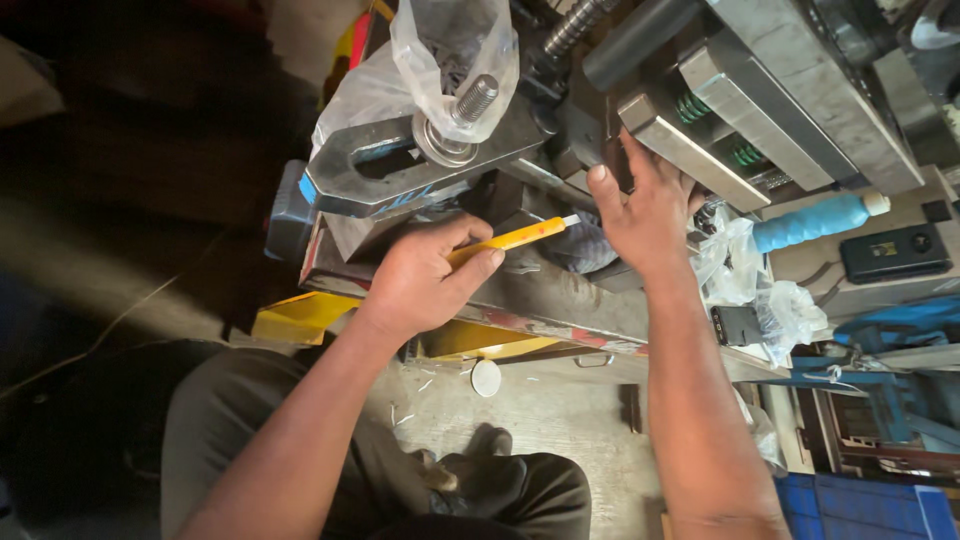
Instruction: The person sits in front of a manual press machine and repeatedly places small metal pieces into the press, then uses a yellow utility knife to push or adjust the pieces before operating the press. The person continues this cycle, handling each piece individually and occasionally clearing debris from the machine surface.
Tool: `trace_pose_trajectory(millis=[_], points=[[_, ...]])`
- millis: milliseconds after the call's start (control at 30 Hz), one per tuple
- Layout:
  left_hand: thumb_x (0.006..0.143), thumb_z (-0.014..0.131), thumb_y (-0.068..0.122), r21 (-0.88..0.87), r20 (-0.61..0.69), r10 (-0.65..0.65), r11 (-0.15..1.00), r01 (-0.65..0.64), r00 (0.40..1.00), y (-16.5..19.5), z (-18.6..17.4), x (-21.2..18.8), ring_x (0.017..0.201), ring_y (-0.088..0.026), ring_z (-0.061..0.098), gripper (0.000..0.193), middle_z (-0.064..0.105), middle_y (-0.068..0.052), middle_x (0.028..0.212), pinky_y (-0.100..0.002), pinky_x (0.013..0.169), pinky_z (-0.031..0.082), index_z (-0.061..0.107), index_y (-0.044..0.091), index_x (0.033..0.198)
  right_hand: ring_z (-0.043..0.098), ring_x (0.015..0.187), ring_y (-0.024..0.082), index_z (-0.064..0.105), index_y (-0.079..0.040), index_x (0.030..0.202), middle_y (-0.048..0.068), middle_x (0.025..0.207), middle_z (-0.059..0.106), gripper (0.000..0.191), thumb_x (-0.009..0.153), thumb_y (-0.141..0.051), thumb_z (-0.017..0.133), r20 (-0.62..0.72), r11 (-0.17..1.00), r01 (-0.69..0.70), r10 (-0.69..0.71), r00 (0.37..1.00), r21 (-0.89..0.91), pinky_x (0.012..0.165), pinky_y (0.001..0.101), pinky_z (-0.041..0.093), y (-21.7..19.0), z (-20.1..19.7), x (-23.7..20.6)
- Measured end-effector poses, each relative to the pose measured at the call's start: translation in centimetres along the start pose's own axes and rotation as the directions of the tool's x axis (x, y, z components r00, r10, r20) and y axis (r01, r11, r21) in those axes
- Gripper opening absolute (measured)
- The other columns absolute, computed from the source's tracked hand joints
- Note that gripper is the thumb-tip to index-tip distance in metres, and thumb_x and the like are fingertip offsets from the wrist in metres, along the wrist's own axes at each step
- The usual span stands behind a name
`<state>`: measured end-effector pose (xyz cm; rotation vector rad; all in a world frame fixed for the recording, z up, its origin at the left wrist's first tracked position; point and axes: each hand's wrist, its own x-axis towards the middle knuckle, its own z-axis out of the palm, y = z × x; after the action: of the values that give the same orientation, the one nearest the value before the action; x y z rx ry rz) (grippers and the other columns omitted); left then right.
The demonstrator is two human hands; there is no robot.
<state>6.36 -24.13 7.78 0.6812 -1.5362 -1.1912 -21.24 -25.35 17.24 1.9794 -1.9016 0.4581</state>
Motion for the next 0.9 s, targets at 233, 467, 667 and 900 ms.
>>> trace_pose_trajectory(millis=[233, 467, 667, 900], points=[[0.093, 0.073, 0.025, 0.012, 0.013, -0.028, 1.0, 0.028, 1.0, -0.1, -0.2, -0.1, 0.061, -0.015, 0.057, 0.024, 0.064, -0.009, 0.07, -0.031, 0.061, 0.05, 0.069, 0.006, 0.107, 0.034, 0.148, 0.049, 0.054, -0.012, 0.152, 0.024, 0.157, 0.045, 0.065, 0.105, -0.056, 0.051, 0.072, 0.995, -0.007, 0.0, 0.997, 0.097, 0.117, 0.0663, 0.016, 0.0, -0.5, 0.4], [0.093, 0.072, 0.026, -0.012, 0.015, 0.009, 1.0, -0.009, 1.0, -0.2, -0.2, 0.0, 0.062, -0.015, 0.058, 0.024, 0.066, -0.008, 0.072, -0.03, 0.063, 0.051, 0.069, 0.006, 0.106, 0.057, 0.135, 0.044, 0.059, -0.008, 0.146, 0.023, 0.141, 0.062, 0.062, 0.106, -0.054, 0.055, 0.086, 0.98, 0.073, -0.09, 0.992, 0.184, 0.117, 0.0513, 0.039, 1.0, -1.3, 0.5], [0.092, 0.073, 0.027, 0.047, 0.026, -0.059, 0.997, 0.058, 0.998, -0.2, -0.1, 0.1, 0.059, -0.017, 0.054, 0.026, 0.062, -0.011, 0.068, -0.032, 0.059, 0.049, 0.07, 0.006, 0.107, 0.057, 0.126, 0.05, 0.053, 0.002, 0.144, 0.03, 0.135, 0.061, 0.073, 0.097, -0.049, 0.073, 0.053, 0.98, 0.123, -0.132, 0.99, 0.156, 0.107, 0.0527, 0.044, 2.7, -1.1, 0.5], [0.093, 0.072, 0.026, 0.001, 0.034, -0.043, 0.999, 0.043, 0.998, -0.2, 0.0, 0.2, 0.06, -0.016, 0.055, 0.025, 0.063, -0.009, 0.07, -0.03, 0.06, 0.049, 0.069, 0.005, 0.106, 0.06, 0.121, 0.049, 0.056, 0.001, 0.14, 0.028, 0.13, 0.065, 0.074, 0.091, -0.046, 0.083, 0.041, 0.977, 0.154, -0.162, 0.986, 0.147, 0.105, 0.0525, 0.046, 2.8, -0.5, 0.8]])
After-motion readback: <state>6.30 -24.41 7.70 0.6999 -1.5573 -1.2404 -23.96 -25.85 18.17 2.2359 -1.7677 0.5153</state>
